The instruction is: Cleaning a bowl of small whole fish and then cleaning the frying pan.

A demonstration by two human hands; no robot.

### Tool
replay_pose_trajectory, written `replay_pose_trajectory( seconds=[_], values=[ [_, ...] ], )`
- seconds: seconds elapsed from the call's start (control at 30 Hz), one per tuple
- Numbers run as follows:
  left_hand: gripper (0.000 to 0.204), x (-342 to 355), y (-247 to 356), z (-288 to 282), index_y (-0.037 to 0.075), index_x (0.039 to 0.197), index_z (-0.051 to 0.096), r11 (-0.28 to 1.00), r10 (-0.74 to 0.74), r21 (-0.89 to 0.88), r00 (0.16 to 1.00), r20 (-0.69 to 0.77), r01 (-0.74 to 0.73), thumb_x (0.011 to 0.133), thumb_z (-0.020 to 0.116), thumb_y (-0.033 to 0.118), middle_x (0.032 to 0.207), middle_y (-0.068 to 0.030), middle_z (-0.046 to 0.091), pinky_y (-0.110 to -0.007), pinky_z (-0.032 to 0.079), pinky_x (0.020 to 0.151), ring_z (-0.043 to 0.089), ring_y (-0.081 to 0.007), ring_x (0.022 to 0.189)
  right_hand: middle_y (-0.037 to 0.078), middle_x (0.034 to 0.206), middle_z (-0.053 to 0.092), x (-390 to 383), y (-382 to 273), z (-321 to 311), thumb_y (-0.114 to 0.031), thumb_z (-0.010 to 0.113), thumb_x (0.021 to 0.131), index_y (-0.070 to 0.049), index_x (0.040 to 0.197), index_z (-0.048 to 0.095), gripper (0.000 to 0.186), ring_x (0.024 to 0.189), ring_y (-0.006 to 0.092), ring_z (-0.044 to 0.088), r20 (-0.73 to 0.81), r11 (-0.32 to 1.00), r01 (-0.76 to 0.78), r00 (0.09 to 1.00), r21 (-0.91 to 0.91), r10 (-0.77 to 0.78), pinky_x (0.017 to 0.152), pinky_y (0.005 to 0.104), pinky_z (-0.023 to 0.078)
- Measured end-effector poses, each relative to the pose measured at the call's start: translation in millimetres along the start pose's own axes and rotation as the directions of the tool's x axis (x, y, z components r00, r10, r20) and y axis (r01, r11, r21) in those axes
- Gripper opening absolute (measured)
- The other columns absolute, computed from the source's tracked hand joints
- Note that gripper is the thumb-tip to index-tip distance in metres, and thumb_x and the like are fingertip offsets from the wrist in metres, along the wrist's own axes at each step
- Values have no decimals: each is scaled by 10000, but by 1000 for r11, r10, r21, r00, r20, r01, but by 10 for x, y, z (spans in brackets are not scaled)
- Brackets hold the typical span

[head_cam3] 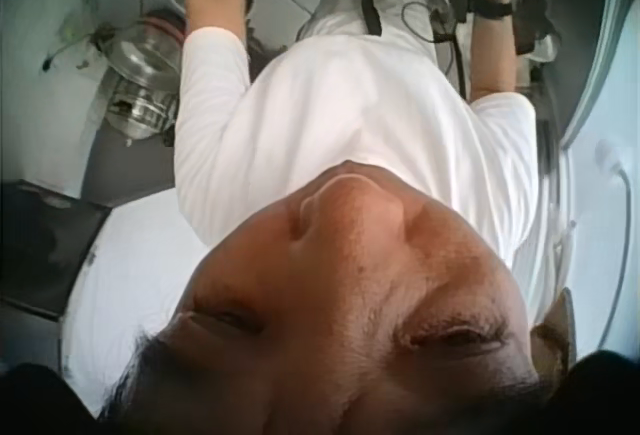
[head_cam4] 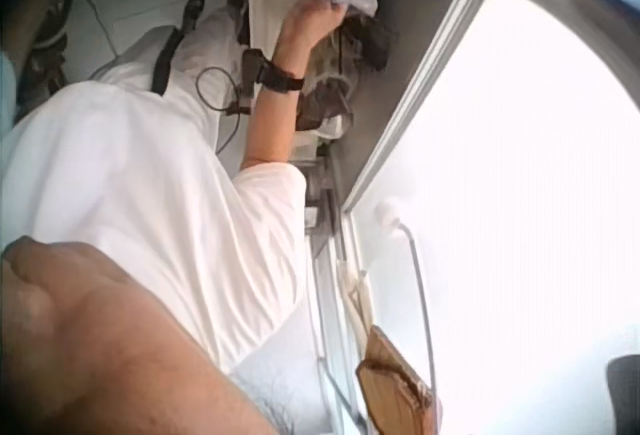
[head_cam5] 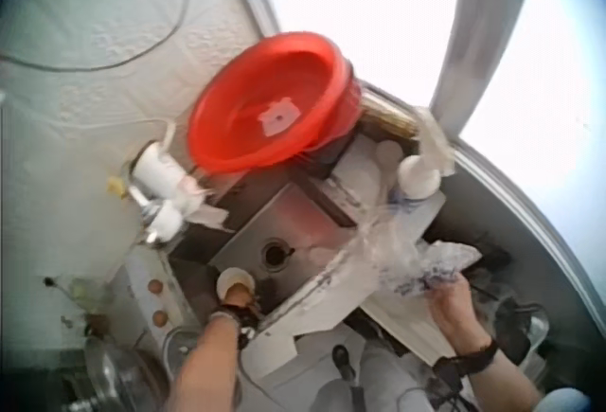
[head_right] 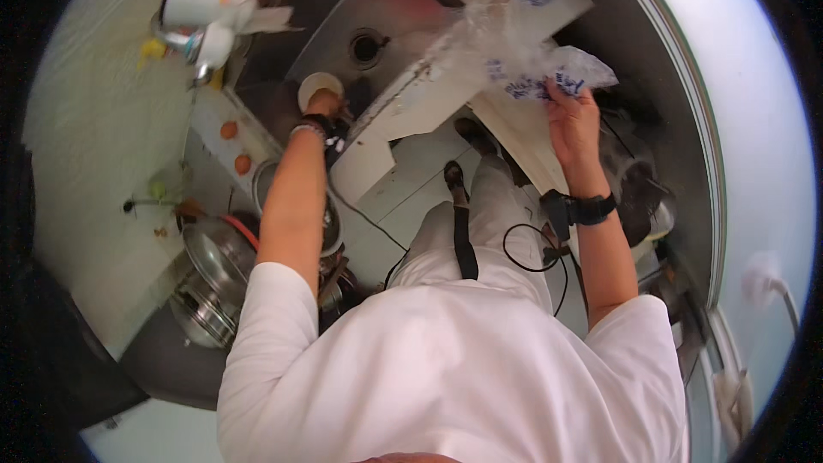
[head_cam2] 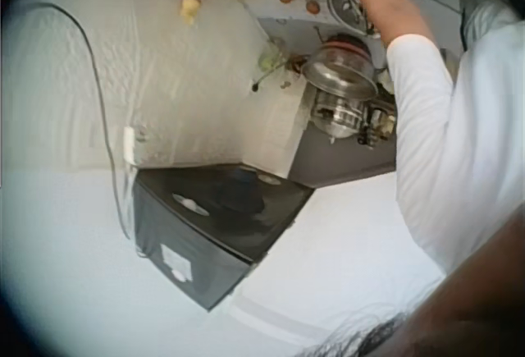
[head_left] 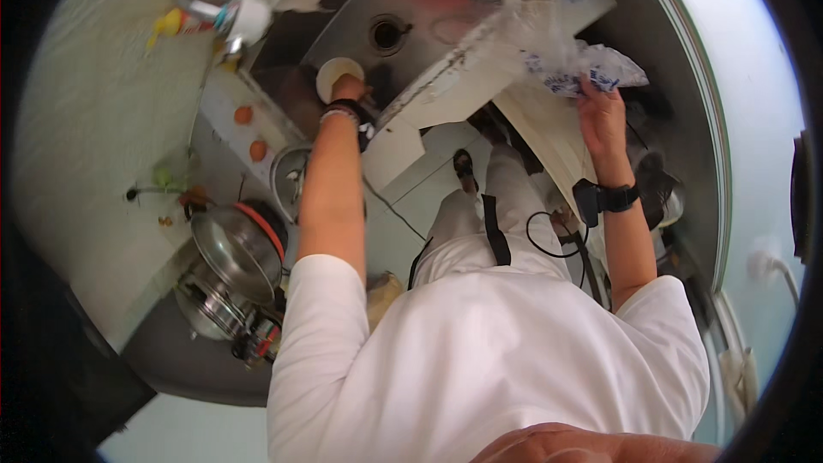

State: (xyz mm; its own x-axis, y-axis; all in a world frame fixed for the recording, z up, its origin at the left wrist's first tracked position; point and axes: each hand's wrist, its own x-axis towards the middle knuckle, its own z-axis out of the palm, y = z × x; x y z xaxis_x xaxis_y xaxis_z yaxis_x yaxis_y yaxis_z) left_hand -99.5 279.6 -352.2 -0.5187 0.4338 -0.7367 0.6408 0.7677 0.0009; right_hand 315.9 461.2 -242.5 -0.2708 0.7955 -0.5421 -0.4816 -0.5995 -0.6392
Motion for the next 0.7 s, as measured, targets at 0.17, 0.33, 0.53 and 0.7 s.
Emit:
replay_pose_trajectory(
  seconds=[0.17,0.33,0.53,0.7],
  values=[
    [387,412,-286,152,-51,804,659,948,35,308,989,145,-79,815,640,335,826,-189,656,-382,490,680,638,-299,750,49,972,617,-237,-8,-442,91,583,793,-52,1023,567,271,903,159,587,-40,994,-59,997,90,63,806,302,452],
    [286,447,-168,53,13,857,671,815,258,470,939,228,-338,799,590,281,846,-175,651,-421,488,706,627,-322,770,44,1037,583,-841,-366,-1052,100,590,778,-48,1107,523,367,962,174,559,-142,986,106,982,-126,-124,852,289,440],
    [313,537,12,79,57,1002,636,517,425,602,792,437,-609,776,582,267,977,-181,631,-424,482,749,607,-348,865,54,1139,543,-1770,-485,-1802,75,563,809,-41,1164,498,379,1072,186,508,-253,971,174,944,-165,-212,929,302,394],
    [466,866,-407,82,15,1251,452,520,743,266,584,327,-811,830,562,181,1236,-198,512,-376,405,930,505,-314,1122,59,1211,510,-2678,-486,-2425,3,566,828,-49,1214,466,401,1135,181,474,-357,983,79,924,-168,-135,966,310,373]
  ],
)
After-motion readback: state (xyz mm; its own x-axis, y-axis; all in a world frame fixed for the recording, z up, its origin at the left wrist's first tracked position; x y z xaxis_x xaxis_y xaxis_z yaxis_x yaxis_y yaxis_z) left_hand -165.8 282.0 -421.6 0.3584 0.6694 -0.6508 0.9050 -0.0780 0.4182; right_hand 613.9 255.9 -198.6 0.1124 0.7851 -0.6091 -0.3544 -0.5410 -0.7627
